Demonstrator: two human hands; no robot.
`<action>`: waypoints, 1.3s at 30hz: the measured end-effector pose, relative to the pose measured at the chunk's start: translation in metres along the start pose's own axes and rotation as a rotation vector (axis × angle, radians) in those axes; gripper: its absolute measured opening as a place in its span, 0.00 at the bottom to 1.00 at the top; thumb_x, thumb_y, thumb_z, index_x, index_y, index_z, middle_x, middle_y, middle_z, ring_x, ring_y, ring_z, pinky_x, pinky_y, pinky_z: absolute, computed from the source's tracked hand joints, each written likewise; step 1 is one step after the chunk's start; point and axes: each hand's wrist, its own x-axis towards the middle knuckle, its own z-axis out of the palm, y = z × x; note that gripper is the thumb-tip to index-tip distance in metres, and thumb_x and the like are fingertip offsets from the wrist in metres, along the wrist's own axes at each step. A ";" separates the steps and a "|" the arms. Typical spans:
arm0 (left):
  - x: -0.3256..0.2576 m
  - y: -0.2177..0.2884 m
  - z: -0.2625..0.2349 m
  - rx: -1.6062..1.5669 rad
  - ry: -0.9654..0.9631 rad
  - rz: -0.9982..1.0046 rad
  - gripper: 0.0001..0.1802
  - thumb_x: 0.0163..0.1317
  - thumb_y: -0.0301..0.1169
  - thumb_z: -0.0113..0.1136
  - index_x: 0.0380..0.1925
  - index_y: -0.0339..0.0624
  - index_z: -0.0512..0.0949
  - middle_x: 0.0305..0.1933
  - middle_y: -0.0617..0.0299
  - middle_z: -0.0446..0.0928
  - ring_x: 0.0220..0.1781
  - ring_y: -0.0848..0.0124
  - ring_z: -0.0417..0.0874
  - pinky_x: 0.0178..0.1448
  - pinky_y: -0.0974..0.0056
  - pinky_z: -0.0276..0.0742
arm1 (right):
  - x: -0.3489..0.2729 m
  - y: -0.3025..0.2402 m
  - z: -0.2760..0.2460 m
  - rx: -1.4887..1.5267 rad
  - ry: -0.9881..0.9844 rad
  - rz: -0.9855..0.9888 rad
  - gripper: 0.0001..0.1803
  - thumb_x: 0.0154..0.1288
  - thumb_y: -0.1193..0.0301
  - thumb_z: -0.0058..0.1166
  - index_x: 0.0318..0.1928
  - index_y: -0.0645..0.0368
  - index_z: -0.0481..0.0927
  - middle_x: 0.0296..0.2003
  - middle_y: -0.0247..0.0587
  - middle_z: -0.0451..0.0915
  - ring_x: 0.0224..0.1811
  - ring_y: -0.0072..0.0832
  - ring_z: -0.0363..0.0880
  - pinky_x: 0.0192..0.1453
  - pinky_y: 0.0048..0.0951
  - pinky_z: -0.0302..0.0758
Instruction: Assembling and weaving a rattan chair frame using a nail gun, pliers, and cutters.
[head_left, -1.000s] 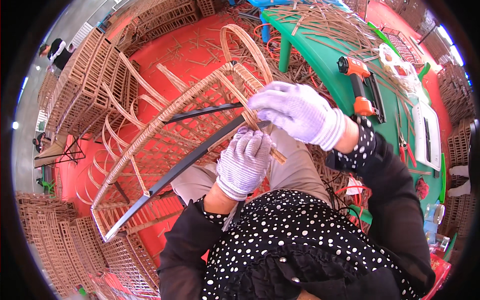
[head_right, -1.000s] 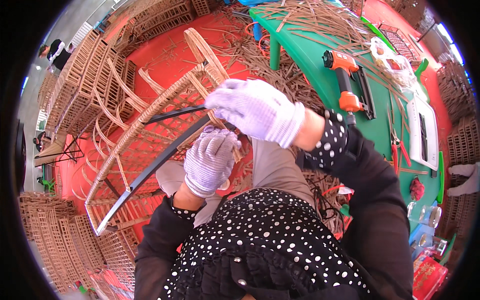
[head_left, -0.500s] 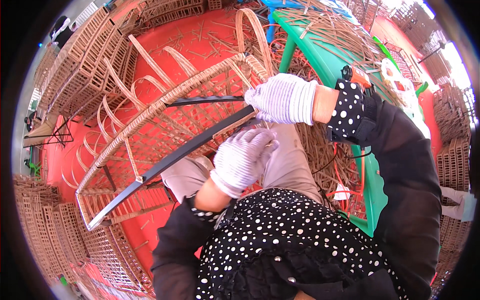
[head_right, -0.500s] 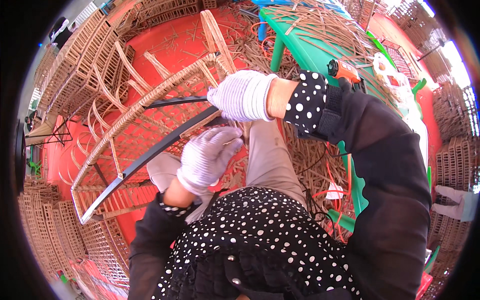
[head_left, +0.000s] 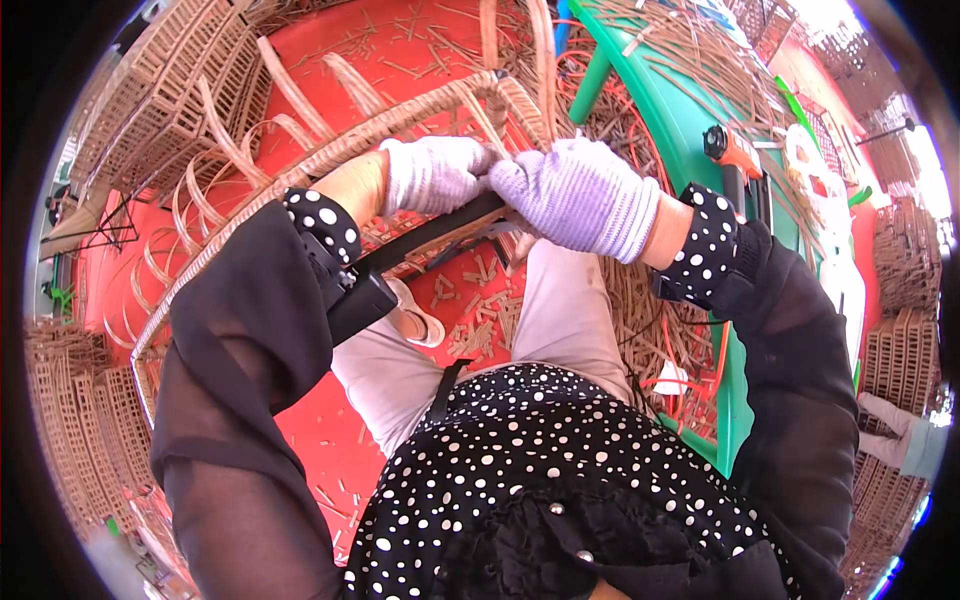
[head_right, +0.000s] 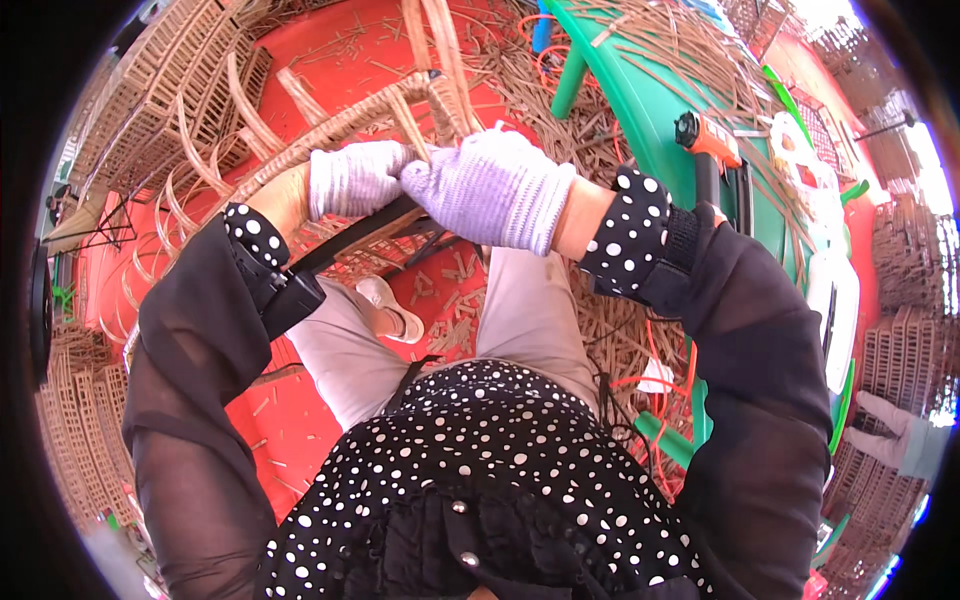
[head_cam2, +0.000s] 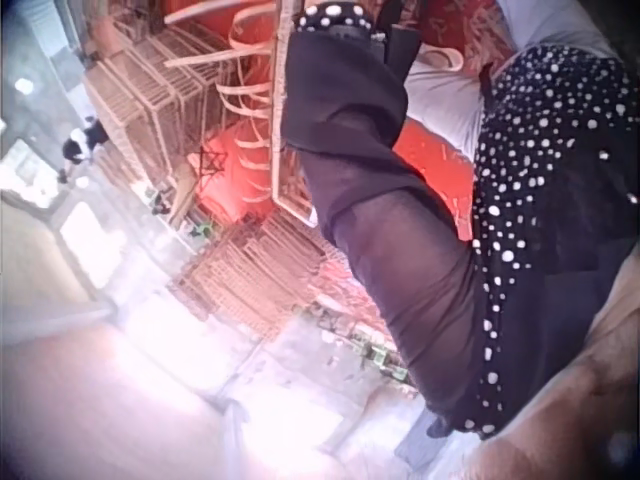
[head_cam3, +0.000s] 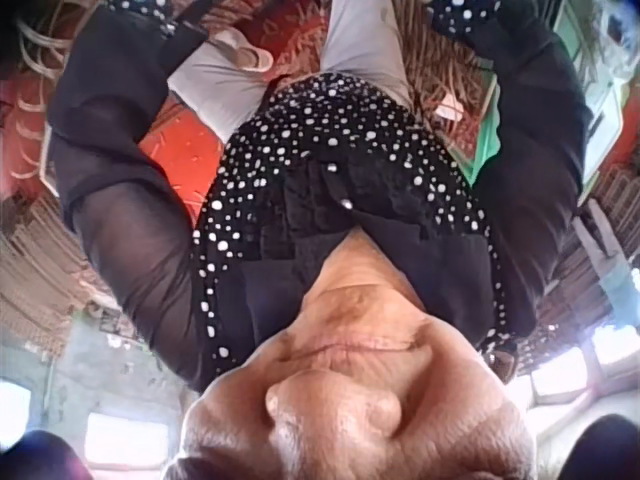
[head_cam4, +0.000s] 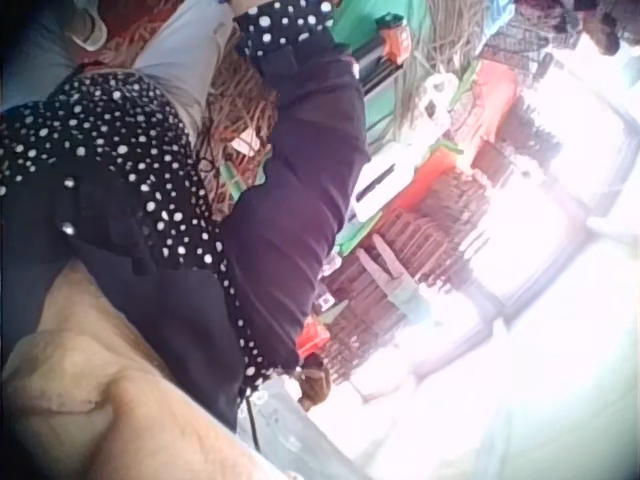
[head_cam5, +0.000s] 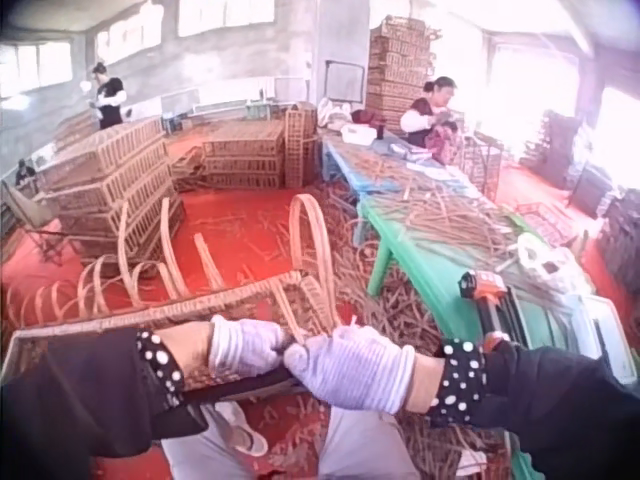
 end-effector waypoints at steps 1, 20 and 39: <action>0.003 0.002 -0.003 0.095 -0.043 0.031 0.17 0.56 0.40 0.50 0.41 0.42 0.76 0.38 0.51 0.78 0.43 0.59 0.78 0.48 0.60 0.71 | -0.001 0.000 -0.001 0.059 0.032 0.003 0.08 0.60 0.67 0.40 0.36 0.57 0.68 0.21 0.41 0.75 0.20 0.36 0.78 0.20 0.37 0.74; -0.039 0.033 -0.011 0.313 0.172 0.094 0.15 0.54 0.39 0.47 0.31 0.40 0.77 0.29 0.50 0.77 0.35 0.54 0.78 0.41 0.56 0.72 | -0.005 0.003 0.003 0.389 0.047 0.194 0.17 0.51 0.64 0.56 0.41 0.51 0.67 0.20 0.38 0.76 0.22 0.39 0.79 0.25 0.37 0.75; -0.026 0.076 0.124 0.591 0.775 -0.284 0.06 0.57 0.32 0.48 0.26 0.43 0.70 0.16 0.58 0.73 0.18 0.63 0.79 0.20 0.60 0.74 | 0.016 0.013 -0.028 0.336 -0.329 -0.007 0.21 0.50 0.57 0.54 0.42 0.55 0.76 0.33 0.47 0.78 0.37 0.44 0.76 0.43 0.39 0.73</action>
